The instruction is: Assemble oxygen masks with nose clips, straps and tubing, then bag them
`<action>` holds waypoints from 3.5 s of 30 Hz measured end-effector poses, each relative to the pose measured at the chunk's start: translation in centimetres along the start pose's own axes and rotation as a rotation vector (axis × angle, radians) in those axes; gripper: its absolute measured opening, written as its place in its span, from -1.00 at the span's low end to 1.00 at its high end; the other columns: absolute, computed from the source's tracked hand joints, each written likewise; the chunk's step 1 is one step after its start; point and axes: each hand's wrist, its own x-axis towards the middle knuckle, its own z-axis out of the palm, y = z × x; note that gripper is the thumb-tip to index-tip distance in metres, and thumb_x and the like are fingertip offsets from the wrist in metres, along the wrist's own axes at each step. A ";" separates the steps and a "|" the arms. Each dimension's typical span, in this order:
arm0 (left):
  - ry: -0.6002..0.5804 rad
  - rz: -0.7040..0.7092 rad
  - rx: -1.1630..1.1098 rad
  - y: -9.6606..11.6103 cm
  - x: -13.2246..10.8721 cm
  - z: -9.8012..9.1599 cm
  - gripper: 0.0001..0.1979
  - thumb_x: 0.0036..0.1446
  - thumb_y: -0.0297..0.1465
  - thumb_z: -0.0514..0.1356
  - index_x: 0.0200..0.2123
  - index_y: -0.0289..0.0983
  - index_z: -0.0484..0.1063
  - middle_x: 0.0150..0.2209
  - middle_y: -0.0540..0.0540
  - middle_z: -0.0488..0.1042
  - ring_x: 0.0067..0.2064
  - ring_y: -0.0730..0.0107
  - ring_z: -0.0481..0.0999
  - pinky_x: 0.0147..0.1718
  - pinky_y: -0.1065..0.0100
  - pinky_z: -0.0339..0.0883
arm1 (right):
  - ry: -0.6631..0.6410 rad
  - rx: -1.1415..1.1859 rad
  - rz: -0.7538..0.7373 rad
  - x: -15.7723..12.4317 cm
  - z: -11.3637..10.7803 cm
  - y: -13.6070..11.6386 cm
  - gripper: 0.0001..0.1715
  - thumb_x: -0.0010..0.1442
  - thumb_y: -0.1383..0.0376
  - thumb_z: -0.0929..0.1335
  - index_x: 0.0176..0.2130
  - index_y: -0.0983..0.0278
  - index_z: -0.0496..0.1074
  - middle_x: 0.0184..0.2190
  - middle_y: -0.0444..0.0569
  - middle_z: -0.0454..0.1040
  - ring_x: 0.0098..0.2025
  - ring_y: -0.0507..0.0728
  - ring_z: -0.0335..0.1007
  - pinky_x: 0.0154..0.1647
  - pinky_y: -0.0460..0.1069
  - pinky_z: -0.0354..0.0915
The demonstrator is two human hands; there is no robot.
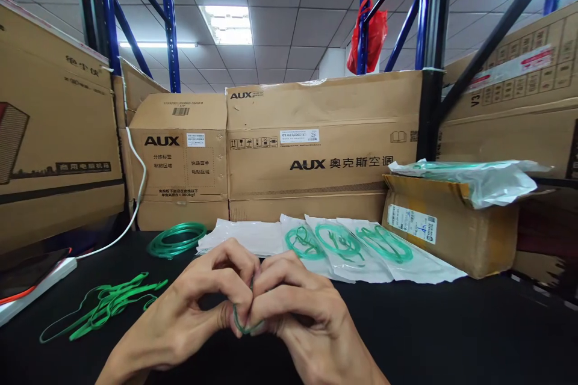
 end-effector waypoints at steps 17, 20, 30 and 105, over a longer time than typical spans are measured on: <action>0.111 0.028 -0.040 0.1 0.7 1.1 -0.75 0.35 -0.22 0.29 -0.31 -0.24 0.42 -0.24 -0.01 0.39 -0.19 0.36 0.40 -0.16 0.35 0.28 | 0.073 0.003 -0.124 -0.3 0.0 0.0 -0.80 0.38 0.24 0.42 -0.15 0.03 0.71 -0.38 -0.05 0.54 -0.22 0.20 0.55 -0.08 0.10 0.51; 0.118 0.061 0.017 -0.2 0.5 1.0 -0.84 0.34 -0.34 0.31 -0.32 -0.22 0.47 -0.21 -0.01 0.39 -0.15 0.36 0.42 -0.10 0.35 0.29 | 0.058 -0.015 -0.084 0.1 -0.2 -0.5 -0.78 0.39 0.26 0.41 -0.22 0.07 0.69 -0.40 -0.07 0.56 -0.23 0.16 0.56 -0.08 0.04 0.50; 0.102 0.140 -0.001 -0.9 -0.3 -0.7 -0.92 0.37 -0.37 0.28 -0.25 -0.16 0.52 -0.14 -0.04 0.37 -0.05 0.29 0.46 -0.01 0.27 0.36 | 0.107 -0.264 0.021 -0.7 0.1 -0.7 -0.35 0.23 0.27 0.55 0.23 -0.14 0.44 0.12 -0.08 0.54 0.15 0.20 0.50 0.08 0.01 0.51; 0.191 0.409 0.453 2.2 0.0 0.3 -0.81 0.06 -0.72 0.21 -0.35 -0.33 0.44 -0.32 -0.08 0.55 -0.28 0.43 0.53 -0.28 0.42 0.45 | -0.034 0.048 0.286 -0.1 -0.3 -1.0 -0.87 0.25 0.38 0.43 -0.31 0.15 0.56 -0.40 -0.20 0.50 -0.33 0.04 0.40 -0.26 -0.08 0.31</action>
